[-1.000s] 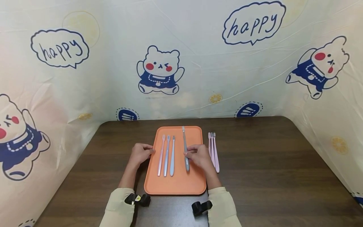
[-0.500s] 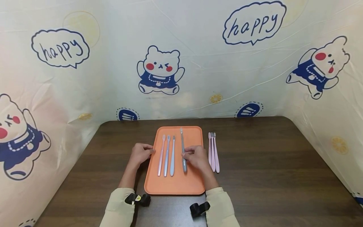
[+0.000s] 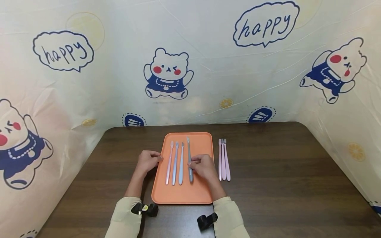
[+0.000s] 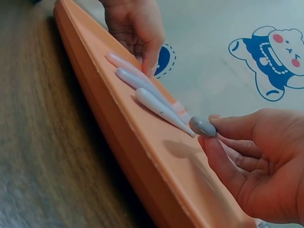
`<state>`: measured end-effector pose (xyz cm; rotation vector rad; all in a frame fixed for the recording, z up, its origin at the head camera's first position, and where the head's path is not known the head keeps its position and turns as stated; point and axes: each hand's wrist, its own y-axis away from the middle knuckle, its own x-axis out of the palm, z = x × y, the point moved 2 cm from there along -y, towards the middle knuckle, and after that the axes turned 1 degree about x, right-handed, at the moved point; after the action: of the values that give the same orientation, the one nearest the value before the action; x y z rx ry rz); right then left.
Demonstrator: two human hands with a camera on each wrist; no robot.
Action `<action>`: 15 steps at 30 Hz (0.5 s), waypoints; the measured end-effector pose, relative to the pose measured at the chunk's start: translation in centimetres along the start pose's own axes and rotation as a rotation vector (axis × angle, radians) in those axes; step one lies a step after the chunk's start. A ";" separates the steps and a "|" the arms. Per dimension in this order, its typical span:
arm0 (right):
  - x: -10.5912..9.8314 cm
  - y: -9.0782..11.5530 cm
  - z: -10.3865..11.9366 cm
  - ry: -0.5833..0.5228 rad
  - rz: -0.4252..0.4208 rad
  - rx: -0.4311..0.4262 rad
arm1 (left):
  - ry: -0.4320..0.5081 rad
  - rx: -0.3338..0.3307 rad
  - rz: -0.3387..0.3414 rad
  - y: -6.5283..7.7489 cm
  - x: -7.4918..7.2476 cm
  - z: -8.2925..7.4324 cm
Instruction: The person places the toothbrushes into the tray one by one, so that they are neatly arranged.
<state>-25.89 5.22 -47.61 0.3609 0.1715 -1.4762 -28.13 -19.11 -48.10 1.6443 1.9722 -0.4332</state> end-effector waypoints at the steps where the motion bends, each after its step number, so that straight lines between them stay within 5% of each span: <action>1: 0.0 0.0 0.0 0.001 -0.002 0.001 | 0.000 -0.003 -0.002 0.0 0.0 0.0; 15: 0.7 -0.2 -0.4 0.023 0.002 0.027 | -0.018 0.002 -0.004 0.1 0.0 -0.1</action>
<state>-25.94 4.69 -48.20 0.3998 0.1700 -1.4739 -28.06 -19.05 -48.03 1.6328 1.9627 -0.4502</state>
